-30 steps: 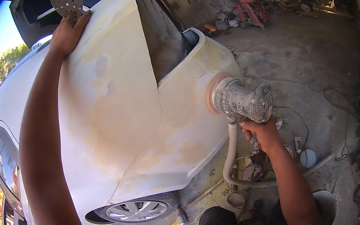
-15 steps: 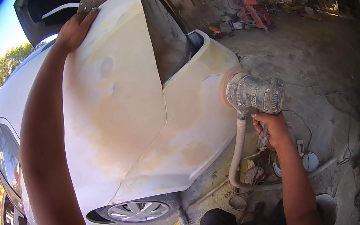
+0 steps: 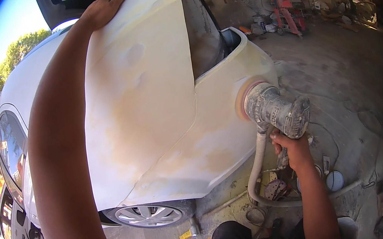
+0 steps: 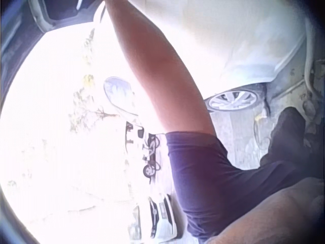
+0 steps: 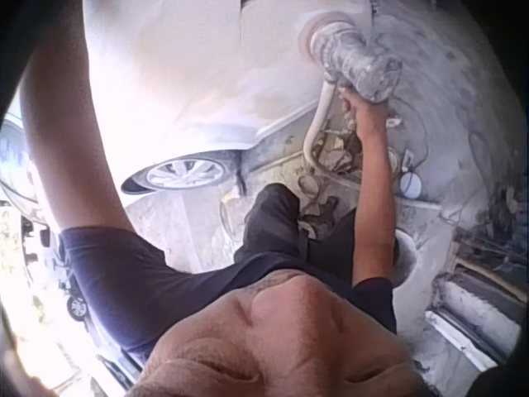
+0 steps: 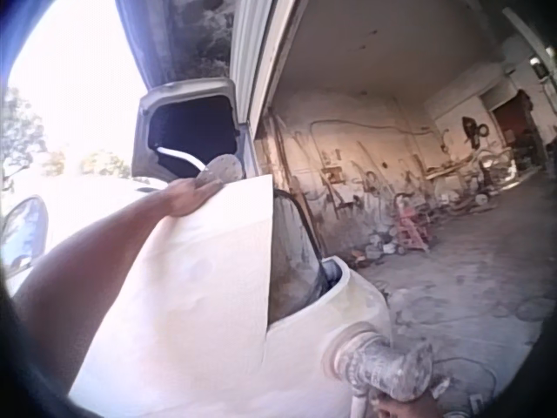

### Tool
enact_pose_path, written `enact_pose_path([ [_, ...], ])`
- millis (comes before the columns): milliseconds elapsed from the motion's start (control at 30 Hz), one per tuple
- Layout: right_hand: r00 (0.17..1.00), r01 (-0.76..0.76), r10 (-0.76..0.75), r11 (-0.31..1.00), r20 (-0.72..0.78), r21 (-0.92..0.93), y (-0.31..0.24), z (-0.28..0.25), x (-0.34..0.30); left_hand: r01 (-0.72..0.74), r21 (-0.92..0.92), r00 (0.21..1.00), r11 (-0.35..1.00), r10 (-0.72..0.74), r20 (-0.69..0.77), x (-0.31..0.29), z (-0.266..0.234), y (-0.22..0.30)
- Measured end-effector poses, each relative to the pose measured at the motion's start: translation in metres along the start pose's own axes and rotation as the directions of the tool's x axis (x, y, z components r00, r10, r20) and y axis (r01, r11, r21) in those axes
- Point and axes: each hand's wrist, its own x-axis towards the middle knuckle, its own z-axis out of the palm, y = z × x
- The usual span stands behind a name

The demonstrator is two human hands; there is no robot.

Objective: The person uses an orbital sander to sand the surface of a white car bumper. They hold a sanding disc in the left hand while operating the sander with the right hand, moving it across the bumper to smooth the surface.

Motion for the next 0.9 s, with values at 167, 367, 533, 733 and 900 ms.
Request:
enact_pose_path([
  [167,0.989,0.146,-0.124,0.925,0.085,-0.351,-0.025,0.009,-0.013,0.037,-0.136,0.998,0.990,-0.043,-0.038,-0.035,-0.021,0.066],
  [367,0.971,0.204,-0.133,0.892,0.197,-0.404,-0.043,0.085,-0.036,0.041,0.044,0.998,0.998,-0.039,-0.044,-0.020,-0.002,0.011],
  [533,0.972,0.235,-0.200,0.876,0.127,-0.422,-0.043,0.081,-0.033,0.014,0.067,0.997,0.998,-0.008,-0.079,-0.010,0.008,0.019],
  [733,0.993,0.118,-0.111,0.939,0.040,-0.322,-0.057,0.075,-0.024,-0.128,-0.059,0.985,0.990,0.120,-0.125,-0.058,-0.021,0.053],
  [900,0.991,0.131,-0.128,0.911,0.035,-0.392,-0.059,0.093,-0.029,0.044,0.013,0.998,0.999,-0.044,-0.039,-0.049,-0.028,0.048],
])
